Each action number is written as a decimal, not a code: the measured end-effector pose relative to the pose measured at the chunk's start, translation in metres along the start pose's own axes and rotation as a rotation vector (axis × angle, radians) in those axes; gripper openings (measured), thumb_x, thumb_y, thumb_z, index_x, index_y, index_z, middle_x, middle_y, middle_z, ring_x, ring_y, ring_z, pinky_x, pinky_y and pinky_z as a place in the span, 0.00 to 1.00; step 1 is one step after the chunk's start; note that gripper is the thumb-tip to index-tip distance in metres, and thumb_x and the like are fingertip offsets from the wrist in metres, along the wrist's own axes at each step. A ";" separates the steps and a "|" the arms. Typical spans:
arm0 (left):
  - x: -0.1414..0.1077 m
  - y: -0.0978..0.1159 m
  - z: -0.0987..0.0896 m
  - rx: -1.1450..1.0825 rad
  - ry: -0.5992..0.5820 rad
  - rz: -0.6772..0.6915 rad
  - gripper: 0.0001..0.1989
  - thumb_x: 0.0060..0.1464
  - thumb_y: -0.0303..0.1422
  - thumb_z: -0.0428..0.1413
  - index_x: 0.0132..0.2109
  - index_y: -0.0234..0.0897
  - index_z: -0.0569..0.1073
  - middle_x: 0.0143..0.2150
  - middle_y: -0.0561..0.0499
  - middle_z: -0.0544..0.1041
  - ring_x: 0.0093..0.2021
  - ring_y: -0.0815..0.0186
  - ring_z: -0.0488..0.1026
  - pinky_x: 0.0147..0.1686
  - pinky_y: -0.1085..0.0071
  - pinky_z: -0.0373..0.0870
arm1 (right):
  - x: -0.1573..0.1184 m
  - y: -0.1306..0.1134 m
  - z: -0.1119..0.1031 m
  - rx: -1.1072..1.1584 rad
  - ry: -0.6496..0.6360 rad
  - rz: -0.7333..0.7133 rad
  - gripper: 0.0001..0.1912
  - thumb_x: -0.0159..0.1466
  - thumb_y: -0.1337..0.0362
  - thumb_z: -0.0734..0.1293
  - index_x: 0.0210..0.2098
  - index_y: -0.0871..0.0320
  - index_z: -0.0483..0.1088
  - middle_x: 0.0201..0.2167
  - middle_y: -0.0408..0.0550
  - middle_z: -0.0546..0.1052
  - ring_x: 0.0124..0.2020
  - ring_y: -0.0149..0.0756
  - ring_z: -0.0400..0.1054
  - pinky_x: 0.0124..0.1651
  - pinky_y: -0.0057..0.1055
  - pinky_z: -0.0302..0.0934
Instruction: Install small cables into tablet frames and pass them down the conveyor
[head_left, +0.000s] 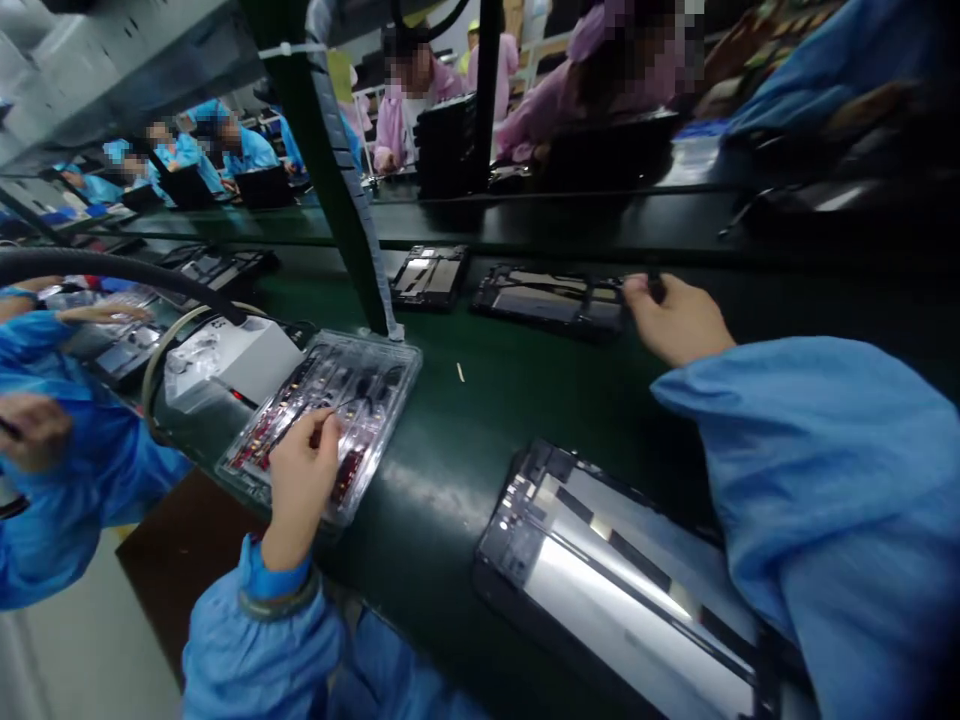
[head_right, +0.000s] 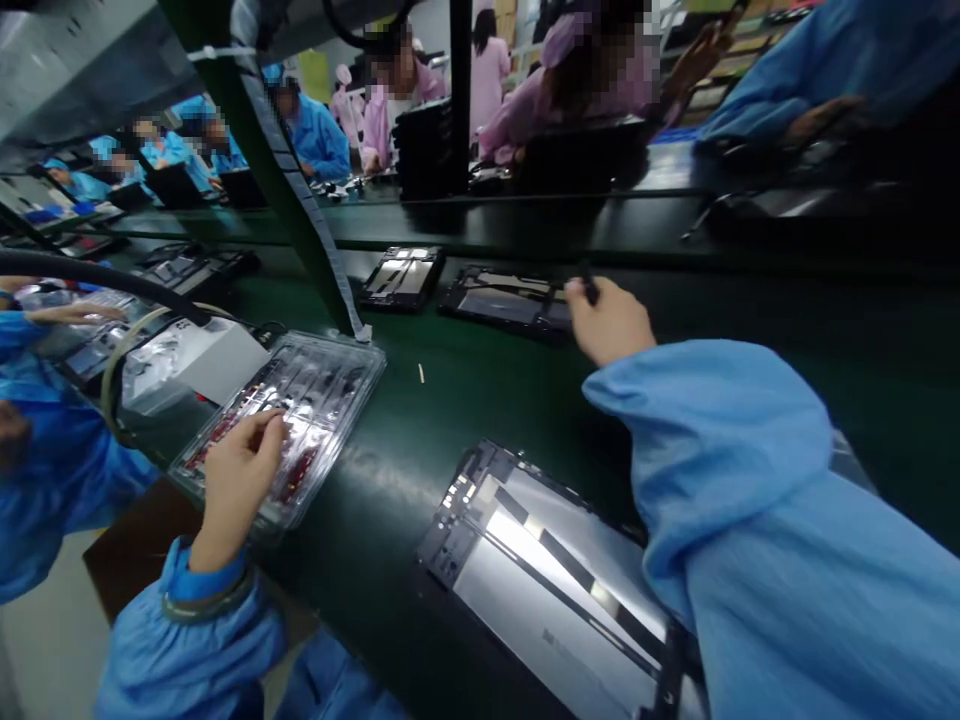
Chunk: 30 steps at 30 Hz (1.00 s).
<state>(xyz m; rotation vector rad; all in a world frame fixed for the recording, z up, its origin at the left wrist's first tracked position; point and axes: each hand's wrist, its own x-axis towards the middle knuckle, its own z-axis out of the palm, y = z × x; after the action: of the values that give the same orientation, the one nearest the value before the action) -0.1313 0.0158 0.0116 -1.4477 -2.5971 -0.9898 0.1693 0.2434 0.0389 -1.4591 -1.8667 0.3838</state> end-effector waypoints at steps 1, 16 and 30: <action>-0.004 0.011 0.003 -0.225 -0.079 -0.056 0.15 0.58 0.39 0.48 0.44 0.34 0.72 0.34 0.46 0.77 0.32 0.62 0.75 0.34 0.67 0.70 | -0.015 -0.013 -0.003 -0.005 -0.026 -0.012 0.29 0.66 0.53 0.54 0.37 0.75 0.73 0.29 0.61 0.77 0.42 0.52 0.72 0.38 0.41 0.60; -0.058 0.093 0.042 -0.911 -0.602 -0.059 0.10 0.52 0.36 0.55 0.36 0.34 0.76 0.28 0.51 0.77 0.29 0.68 0.73 0.29 0.76 0.69 | -0.160 -0.070 0.016 -0.333 0.087 -0.984 0.15 0.66 0.75 0.56 0.40 0.71 0.74 0.29 0.56 0.77 0.30 0.37 0.72 0.28 0.30 0.65; -0.066 0.102 0.036 -1.318 -0.957 -0.629 0.16 0.39 0.37 0.68 0.37 0.35 0.78 0.29 0.51 0.78 0.22 0.76 0.69 0.24 0.81 0.69 | -0.186 -0.052 -0.027 -0.119 -0.017 -0.660 0.12 0.67 0.71 0.57 0.31 0.61 0.70 0.25 0.47 0.73 0.25 0.32 0.67 0.28 0.27 0.59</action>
<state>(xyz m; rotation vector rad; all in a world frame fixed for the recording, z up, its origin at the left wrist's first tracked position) -0.0047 0.0222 0.0166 -1.3330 -3.1483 -3.2142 0.1681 0.0491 0.0238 -0.8283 -2.2777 -0.0362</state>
